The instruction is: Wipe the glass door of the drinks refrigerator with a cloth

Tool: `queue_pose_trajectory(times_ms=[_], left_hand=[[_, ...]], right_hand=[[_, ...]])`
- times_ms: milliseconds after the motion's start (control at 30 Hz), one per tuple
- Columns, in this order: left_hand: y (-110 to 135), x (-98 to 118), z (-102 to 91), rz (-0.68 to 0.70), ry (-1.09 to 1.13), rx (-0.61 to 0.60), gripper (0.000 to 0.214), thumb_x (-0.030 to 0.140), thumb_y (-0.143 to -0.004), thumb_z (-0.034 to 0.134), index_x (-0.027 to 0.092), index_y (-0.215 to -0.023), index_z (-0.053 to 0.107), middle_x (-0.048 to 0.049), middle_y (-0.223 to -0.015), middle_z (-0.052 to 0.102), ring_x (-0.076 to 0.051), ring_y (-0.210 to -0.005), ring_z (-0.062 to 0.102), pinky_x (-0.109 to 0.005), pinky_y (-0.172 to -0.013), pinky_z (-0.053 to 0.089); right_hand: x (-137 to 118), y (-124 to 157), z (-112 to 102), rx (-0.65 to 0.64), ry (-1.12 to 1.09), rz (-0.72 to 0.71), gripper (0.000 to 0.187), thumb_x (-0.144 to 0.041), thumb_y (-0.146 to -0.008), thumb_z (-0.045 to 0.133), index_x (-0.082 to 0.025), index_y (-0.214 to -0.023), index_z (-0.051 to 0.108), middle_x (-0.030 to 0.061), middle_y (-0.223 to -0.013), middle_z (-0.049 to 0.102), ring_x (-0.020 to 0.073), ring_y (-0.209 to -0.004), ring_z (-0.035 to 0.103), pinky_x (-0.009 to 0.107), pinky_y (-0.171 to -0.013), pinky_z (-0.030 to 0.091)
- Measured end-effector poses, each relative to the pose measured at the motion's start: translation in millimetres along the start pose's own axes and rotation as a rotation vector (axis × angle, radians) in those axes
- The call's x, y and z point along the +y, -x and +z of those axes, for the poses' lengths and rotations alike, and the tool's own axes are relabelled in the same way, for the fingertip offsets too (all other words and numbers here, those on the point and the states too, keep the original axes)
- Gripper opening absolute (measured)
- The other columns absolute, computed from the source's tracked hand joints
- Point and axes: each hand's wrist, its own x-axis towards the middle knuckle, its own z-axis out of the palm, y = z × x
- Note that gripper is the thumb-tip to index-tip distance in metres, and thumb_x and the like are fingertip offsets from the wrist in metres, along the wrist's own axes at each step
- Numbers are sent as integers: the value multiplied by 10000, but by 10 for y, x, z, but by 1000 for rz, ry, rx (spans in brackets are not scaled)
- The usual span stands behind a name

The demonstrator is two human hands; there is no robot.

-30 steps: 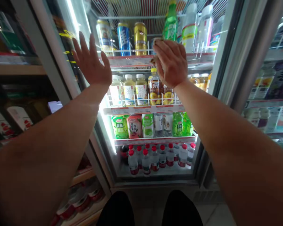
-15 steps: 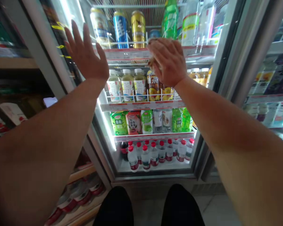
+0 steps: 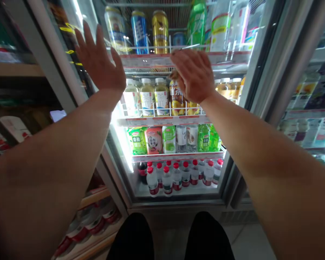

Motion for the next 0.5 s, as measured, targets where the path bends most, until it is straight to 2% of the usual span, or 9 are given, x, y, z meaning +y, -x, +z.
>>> queue_pose_trajectory(times_ms=[67,100,133,200,300,367,400,433,500], left_hand=[[2,11,-6,-5,2,1,601,262,-1001,408,311,-1586,279,113,-1679,170,-134,-1564,-46,-354,-1309,-38],[4,23,-16,-5,12,5,591,264,-1009,409,314,-1585,281,111,-1678,178,-141,-1566,-37,-357,-1310,-40],[5,37,-28,-9,8,1,591,254,-1012,413,308,-1586,281,102,-1678,184,-154,-1568,-26,-371,-1313,-37],[9,63,-55,-16,-35,-16,601,224,-1013,417,280,-1594,277,71,-1683,178,-186,-1571,-5,-398,-1315,-18],[20,67,-78,-17,-68,-27,618,209,-1000,427,270,-1597,279,61,-1686,165,-195,-1571,1,-405,-1314,-8],[26,30,-55,9,-14,-12,603,243,-999,420,278,-1589,299,80,-1678,186,-179,-1571,-1,-394,-1316,-5],[24,1,-27,25,25,-2,596,266,-999,411,279,-1585,305,90,-1674,194,-174,-1571,-8,-394,-1317,-13],[17,-35,13,41,67,12,591,289,-999,401,279,-1583,308,103,-1672,193,-168,-1570,-25,-392,-1317,-29],[-14,-111,114,61,140,43,586,318,-995,383,283,-1576,309,138,-1670,168,-150,-1565,-81,-381,-1311,-86]], right_hand=[[-94,29,-39,-142,-56,-203,561,-316,-983,402,-393,-1537,365,-86,-1582,435,228,-1485,382,533,-1250,265],[-109,36,-39,-145,-86,-209,558,-319,-990,395,-397,-1542,354,-87,-1588,425,226,-1493,372,531,-1257,255],[-98,38,-25,-102,-110,-148,545,-323,-1000,380,-403,-1538,359,-84,-1589,425,221,-1498,361,522,-1263,245],[-4,31,43,57,-118,98,509,-331,-1016,335,-391,-1516,407,-54,-1580,441,228,-1497,354,520,-1268,227],[219,23,187,354,-44,519,530,-301,-1017,237,-248,-1475,499,71,-1535,488,293,-1461,391,603,-1239,209],[307,40,245,467,13,641,556,-295,-1009,211,-187,-1454,527,116,-1500,517,331,-1427,426,643,-1209,223],[307,58,249,473,37,619,561,-306,-1010,207,-194,-1457,527,110,-1495,525,335,-1417,436,639,-1201,241],[276,80,235,438,55,537,560,-324,-1013,212,-217,-1470,519,89,-1500,526,331,-1415,440,623,-1198,262],[141,133,166,240,51,233,547,-343,-1019,244,-274,-1508,478,28,-1527,511,297,-1432,434,569,-1207,295]])
